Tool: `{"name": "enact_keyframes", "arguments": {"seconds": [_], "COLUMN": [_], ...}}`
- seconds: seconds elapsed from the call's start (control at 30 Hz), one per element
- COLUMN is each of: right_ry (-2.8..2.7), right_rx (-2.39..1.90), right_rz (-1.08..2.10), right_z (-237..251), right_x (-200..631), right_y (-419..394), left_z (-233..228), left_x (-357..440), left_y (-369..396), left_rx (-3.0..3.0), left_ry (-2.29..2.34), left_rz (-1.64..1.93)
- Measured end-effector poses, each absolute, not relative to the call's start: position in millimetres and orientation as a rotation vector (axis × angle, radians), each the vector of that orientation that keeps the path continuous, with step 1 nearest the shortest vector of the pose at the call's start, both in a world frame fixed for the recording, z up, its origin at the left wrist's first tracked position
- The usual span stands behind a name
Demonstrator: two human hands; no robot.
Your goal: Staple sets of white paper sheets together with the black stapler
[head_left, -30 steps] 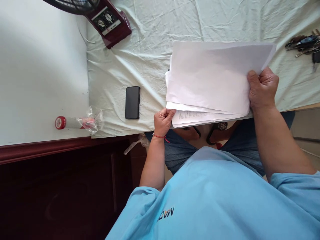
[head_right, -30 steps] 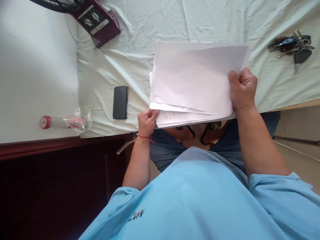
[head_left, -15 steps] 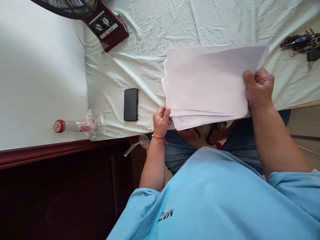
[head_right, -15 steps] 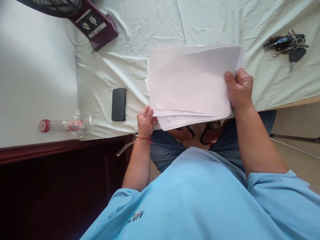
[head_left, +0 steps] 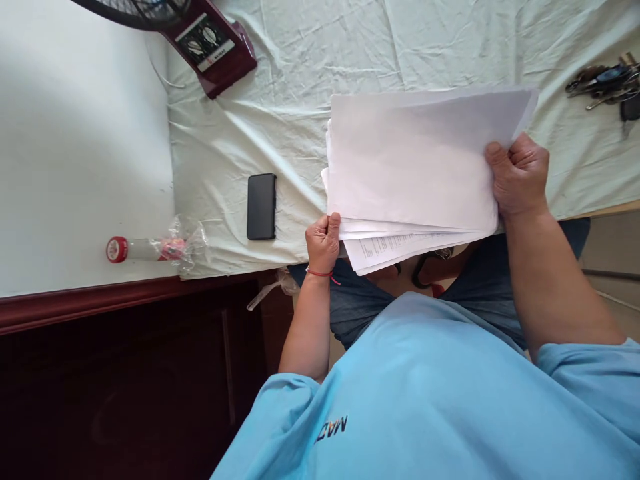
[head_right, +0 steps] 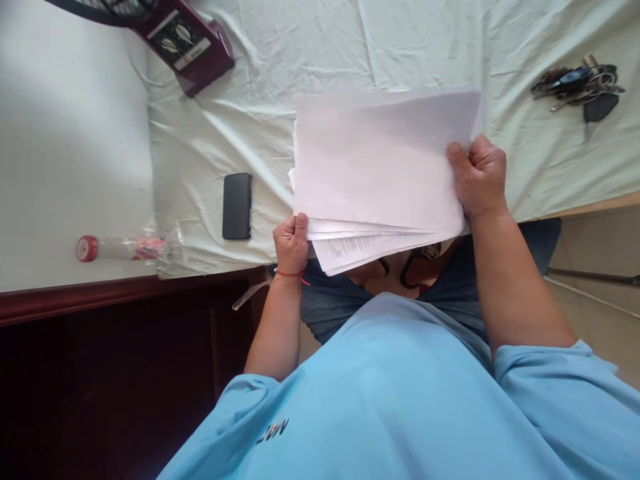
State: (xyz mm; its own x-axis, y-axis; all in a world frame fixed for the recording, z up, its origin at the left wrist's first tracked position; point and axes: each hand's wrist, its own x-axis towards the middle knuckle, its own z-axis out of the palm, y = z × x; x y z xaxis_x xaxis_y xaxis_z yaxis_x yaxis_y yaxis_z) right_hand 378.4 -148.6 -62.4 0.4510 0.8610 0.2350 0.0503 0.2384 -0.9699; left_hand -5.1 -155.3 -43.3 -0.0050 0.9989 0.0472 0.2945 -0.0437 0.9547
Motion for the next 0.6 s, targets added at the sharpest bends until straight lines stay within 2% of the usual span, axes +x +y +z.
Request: {"name": "enact_keyframes", "arguments": {"seconds": [0.43, 0.6], "right_ry": [-0.947, -0.929], "right_rx": [-1.211, -1.198], "right_rz": [0.704, 0.69], "right_z": [-60, -60], "right_x": [376, 376], "right_y": [-149, -148], "left_z": [-46, -53], "left_x": [-5, -5], "left_y": [-154, -153], "left_rx": [1.317, 1.293], "left_ry": [1.306, 1.317], "left_rz": [1.101, 1.226]}}
